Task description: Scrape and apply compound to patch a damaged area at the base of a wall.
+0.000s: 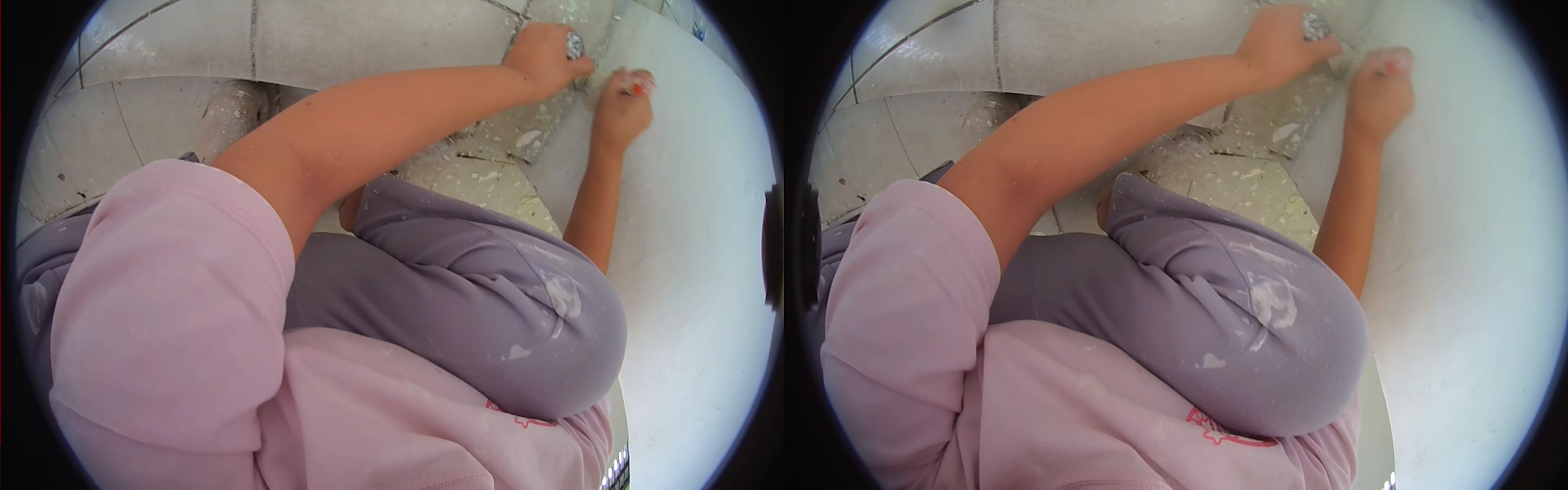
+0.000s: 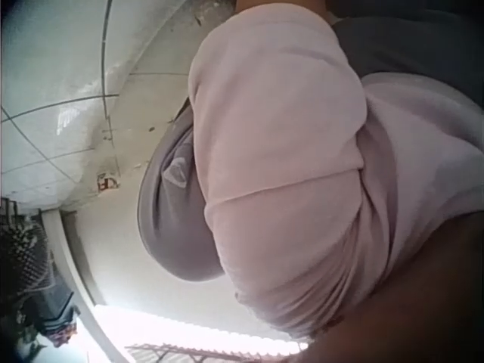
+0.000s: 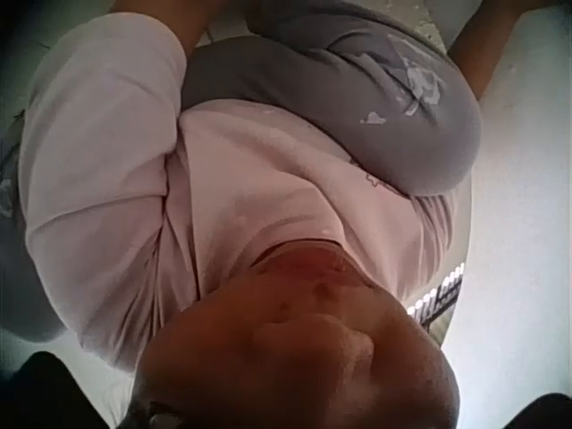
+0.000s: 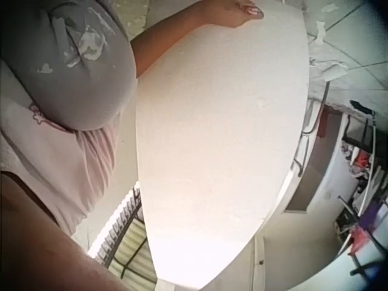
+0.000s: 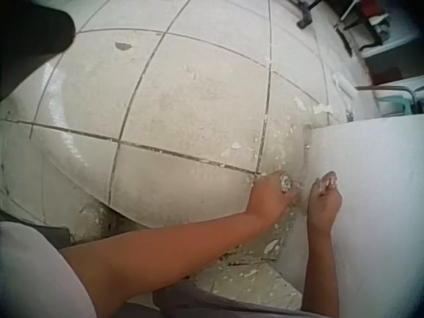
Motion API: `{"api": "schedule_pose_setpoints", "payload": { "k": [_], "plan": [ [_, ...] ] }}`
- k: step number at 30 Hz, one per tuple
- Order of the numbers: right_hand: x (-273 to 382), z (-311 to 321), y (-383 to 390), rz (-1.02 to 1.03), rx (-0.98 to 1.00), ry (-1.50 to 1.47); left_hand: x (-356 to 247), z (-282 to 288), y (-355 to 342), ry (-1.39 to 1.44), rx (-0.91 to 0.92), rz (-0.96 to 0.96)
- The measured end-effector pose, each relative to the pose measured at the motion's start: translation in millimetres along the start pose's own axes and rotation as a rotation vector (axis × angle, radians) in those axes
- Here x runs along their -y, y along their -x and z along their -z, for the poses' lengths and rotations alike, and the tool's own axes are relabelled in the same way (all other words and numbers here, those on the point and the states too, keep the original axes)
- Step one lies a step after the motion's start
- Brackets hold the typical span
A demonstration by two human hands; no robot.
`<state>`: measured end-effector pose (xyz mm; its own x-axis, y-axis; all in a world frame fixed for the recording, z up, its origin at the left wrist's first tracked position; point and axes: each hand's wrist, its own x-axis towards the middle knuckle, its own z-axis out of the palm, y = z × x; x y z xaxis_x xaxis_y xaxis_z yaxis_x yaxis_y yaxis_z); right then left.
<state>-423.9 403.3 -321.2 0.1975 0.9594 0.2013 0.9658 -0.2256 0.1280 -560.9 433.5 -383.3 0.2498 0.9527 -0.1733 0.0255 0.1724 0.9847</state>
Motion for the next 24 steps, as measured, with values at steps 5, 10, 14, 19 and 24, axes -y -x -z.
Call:
{"api": "schedule_pose_setpoints", "payload": {
  "k": [5, 10, 14, 19, 24],
  "plan": [
    [23, 73, -6, -0.169, -0.158, -0.158, 4, 11, 0, 0.087, 0.041, 0.128],
    [-4, 16, 10, 0.049, 0.251, -0.332, -2, 8, -3, 0.047, 0.08, 0.193],
    [7, 40, 7, -0.116, -0.046, -0.236, 2, 9, -11, 0.053, 0.05, 0.085],
    [24, 95, 7, -0.309, -0.114, -0.252, 2, 16, -10, 0.128, 0.054, 0.103],
    [4, 33, -7, -0.035, 0.024, -0.264, -14, 9, -8, 0.098, 0.07, 0.141]
  ]
}}
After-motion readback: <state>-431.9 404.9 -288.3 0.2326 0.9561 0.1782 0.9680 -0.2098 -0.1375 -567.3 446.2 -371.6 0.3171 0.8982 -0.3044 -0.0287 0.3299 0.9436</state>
